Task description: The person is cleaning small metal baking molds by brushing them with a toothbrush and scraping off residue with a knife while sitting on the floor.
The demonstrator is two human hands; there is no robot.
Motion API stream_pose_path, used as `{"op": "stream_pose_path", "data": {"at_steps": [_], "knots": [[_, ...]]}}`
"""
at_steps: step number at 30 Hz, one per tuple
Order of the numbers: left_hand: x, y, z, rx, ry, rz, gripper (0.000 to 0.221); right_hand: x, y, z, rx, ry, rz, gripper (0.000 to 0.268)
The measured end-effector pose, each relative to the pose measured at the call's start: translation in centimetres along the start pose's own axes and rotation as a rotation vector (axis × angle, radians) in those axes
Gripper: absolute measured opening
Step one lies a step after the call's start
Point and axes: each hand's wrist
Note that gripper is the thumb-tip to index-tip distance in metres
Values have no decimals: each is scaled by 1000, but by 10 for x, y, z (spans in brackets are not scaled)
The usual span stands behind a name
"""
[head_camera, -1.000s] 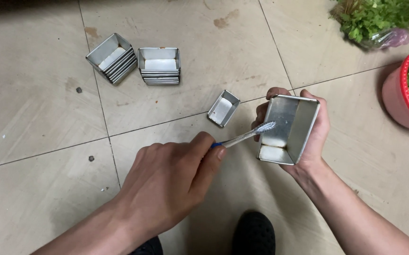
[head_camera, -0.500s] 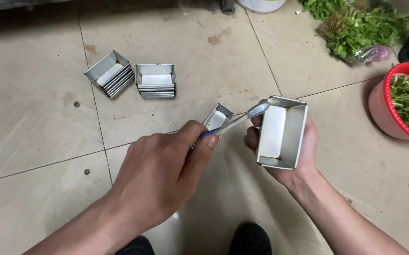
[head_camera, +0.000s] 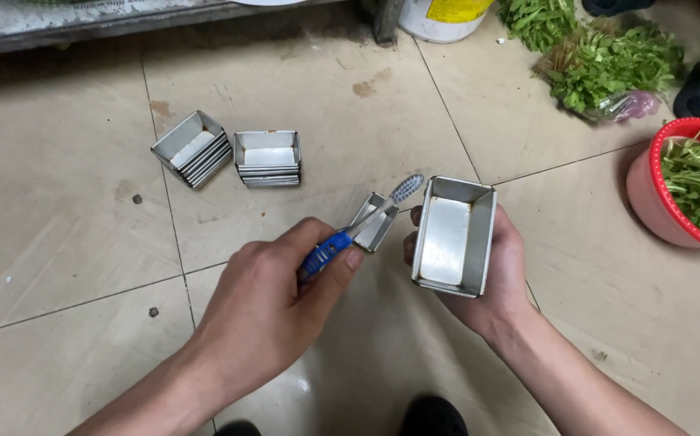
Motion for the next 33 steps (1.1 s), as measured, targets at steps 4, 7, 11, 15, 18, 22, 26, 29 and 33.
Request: {"op": "stream_pose_path", "data": {"at_steps": [4, 7, 11, 15, 18, 22, 26, 29, 33], "knots": [[0, -1, -3, -44, 56, 51, 26, 1, -1, 4, -58, -56, 17, 30], [0, -1, -4, -47, 71, 43, 26, 1, 0, 4, -49, -64, 12, 34], [0, 1, -3, -65, 64, 0, 22, 2, -1, 15, -76, 17, -25, 39], [5, 13, -9, 30, 127, 3, 23, 4, -4, 17, -75, 31, -6, 36], [9, 30, -10, 72, 74, -1, 26, 10, -10, 24, -140, -98, -71, 42], [20, 89, 2, 77, 112, 326, 32, 13, -26, 19, -178, -72, -210, 95], [24, 204, -3, 164, 118, 421, 20, 14, -48, 3, -349, -147, -406, 76], [26, 284, -14, 112, 157, 531, 21, 26, -79, 19, -431, -179, -523, 60], [2, 313, -36, 188, 117, 559, 33, 62, -136, 56, -552, -260, -608, 56]]}}
Point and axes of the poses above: each hand's wrist, its own x-axis towards the middle knuckle, its own z-axis out of the back of the hand, y = z × x, and after that the axes turned 13 degrees about y, right-handed
